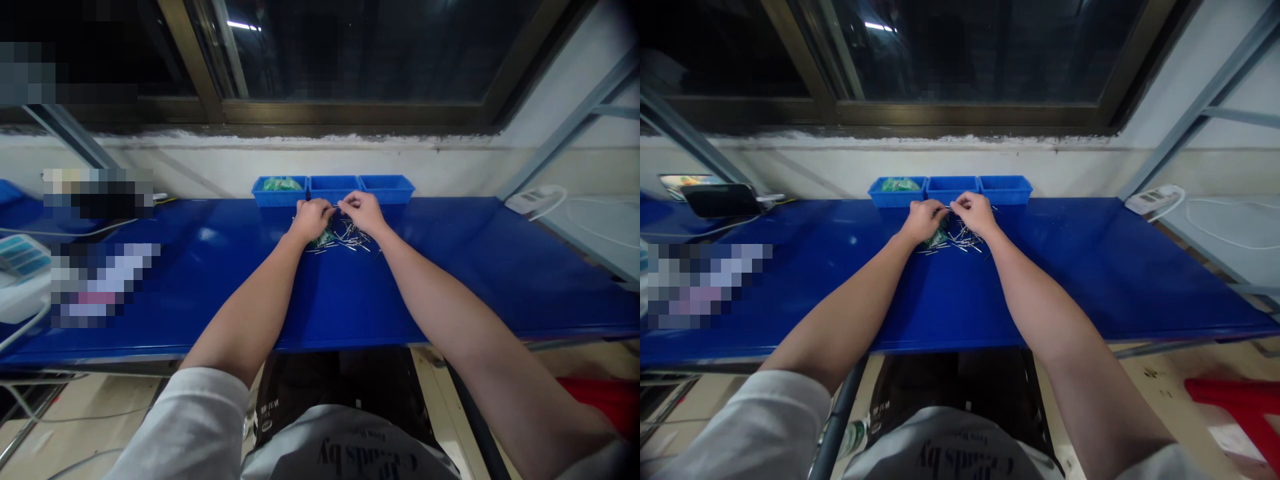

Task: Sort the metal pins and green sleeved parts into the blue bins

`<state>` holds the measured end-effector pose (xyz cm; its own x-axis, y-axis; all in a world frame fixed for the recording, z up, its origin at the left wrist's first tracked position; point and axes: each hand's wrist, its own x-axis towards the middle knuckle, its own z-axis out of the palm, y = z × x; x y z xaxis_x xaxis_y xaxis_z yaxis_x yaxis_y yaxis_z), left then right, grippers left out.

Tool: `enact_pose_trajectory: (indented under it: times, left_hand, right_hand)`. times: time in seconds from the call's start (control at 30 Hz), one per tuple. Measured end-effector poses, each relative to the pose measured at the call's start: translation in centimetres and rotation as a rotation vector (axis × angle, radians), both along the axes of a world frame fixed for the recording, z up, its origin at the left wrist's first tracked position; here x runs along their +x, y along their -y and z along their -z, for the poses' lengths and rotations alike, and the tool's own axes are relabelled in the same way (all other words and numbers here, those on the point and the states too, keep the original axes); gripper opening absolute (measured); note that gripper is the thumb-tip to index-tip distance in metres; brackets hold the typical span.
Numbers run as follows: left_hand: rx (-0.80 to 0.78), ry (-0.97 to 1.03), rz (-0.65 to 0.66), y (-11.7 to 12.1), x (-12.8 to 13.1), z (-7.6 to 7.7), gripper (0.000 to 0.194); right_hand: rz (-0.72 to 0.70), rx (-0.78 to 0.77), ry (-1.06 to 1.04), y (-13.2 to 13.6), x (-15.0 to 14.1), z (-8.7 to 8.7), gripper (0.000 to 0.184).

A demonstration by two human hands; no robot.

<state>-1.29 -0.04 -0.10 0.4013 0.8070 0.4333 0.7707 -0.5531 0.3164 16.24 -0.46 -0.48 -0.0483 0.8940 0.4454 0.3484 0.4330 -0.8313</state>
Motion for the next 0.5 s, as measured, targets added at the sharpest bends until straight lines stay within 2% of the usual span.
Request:
enact_pose_trajectory:
  times: [0.1, 0.27, 0.4, 0.5]
  left_hand:
    - [0.001, 0.003, -0.014, 0.0, 0.0, 0.0, 0.026]
    - [-0.022, 0.022, 0.001, 0.2, 0.0, -0.1, 0.028]
    - [-0.038, 0.049, -0.023, 0.6, 0.1, -0.2, 0.029]
    - [-0.057, 0.031, -0.033, 0.6, 0.0, 0.0, 0.028]
  right_hand:
    - [-0.006, -0.035, -0.099, -0.1, 0.1, -0.3, 0.029]
    - [0.020, -0.066, -0.164, -0.5, 0.3, -0.1, 0.019]
    - [0.216, 0.017, -0.120, -1.1, 0.7, 0.1, 0.013]
    - [0.361, 0.048, -0.028, -1.7, 1.4, 0.2, 0.025]
